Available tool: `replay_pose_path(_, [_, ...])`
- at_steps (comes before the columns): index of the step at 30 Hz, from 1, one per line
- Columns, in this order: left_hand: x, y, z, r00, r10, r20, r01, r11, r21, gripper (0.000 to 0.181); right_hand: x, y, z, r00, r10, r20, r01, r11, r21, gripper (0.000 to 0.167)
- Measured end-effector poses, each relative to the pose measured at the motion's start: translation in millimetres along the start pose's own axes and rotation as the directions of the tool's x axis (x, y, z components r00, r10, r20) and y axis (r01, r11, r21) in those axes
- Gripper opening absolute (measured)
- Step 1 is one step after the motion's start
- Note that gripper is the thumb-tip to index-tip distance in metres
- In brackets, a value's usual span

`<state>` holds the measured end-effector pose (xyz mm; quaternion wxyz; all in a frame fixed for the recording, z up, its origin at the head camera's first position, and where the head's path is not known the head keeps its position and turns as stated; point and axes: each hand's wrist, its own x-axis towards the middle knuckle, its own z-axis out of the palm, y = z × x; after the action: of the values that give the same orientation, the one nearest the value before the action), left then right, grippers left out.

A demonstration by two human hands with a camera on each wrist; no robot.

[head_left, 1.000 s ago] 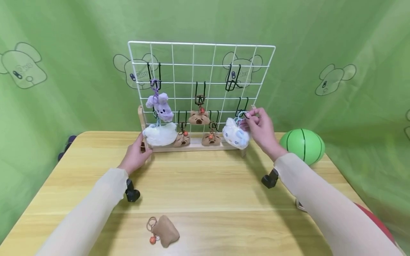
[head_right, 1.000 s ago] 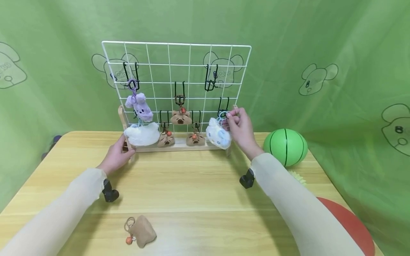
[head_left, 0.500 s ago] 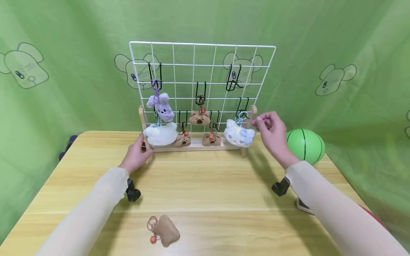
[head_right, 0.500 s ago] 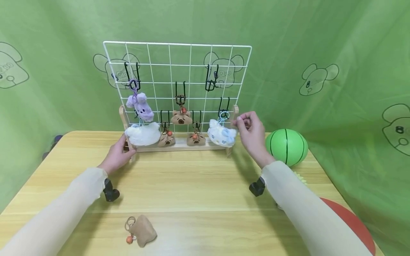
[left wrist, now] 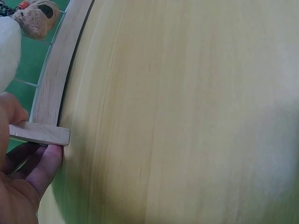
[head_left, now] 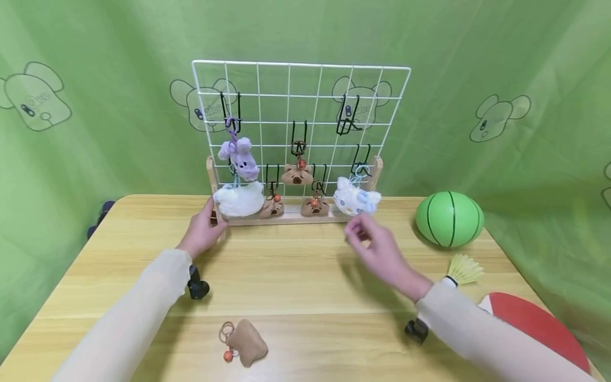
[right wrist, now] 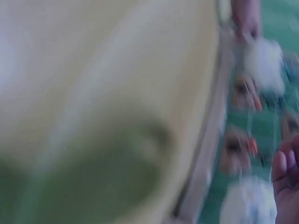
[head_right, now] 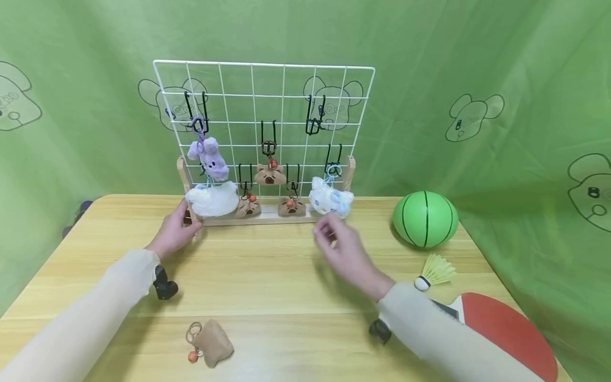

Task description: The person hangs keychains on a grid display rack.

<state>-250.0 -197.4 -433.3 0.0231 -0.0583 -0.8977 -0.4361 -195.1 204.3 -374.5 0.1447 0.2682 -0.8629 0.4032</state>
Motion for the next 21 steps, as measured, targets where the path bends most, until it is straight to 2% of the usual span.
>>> replay_pose_path(1, [0.0,-0.3,0.4,1.000,-0.001,0.002,0.001,1.000,0.000,0.080,-4.1,-5,8,0.998,-0.008,0.067,0.007,1.000,0.004,0.004])
replay_pose_path(3, [0.0,-0.5,0.9,1.000,-0.002,0.005,0.002,1.000,-0.002,0.079,-10.1,-14,24,0.979,-0.007,0.205,0.002,1.000,0.026,0.006])
replay_pose_path(5, [-0.4,-0.6,0.7,1.000,-0.006,0.006,0.006,1.000,-0.005,0.079,-13.3,-24,39,0.943,-0.006,0.332,-0.010,0.999,0.047,0.009])
replay_pose_path(7, [-0.7,-1.2,-0.2,1.000,-0.009,0.004,0.009,1.000,-0.006,0.079,-13.8,-34,56,0.899,-0.012,0.438,-0.018,0.998,0.064,0.013])
replay_pose_path(11, [-1.9,-2.4,-2.6,1.000,-0.017,-0.004,0.017,1.000,-0.010,0.078,-13.1,-51,90,0.813,-0.044,0.581,-0.005,0.997,0.082,0.018])
replay_pose_path(15, [-0.4,-3.5,-1.3,1.000,-0.006,-0.005,0.006,1.000,-0.012,0.079,-16.1,-68,115,0.742,-0.066,0.667,0.074,0.997,0.015,0.022])
replay_pose_path(17, [0.9,-3.3,0.3,1.000,-0.003,-0.003,0.003,1.000,-0.015,0.080,-19.2,-76,124,0.726,-0.077,0.684,0.149,0.988,-0.047,0.029])
replay_pose_path(21, [1.4,-3.0,0.1,1.000,-0.001,0.000,0.001,1.000,-0.012,0.080,-25.0,-93,138,0.722,-0.058,0.689,0.252,0.950,-0.184,0.046])
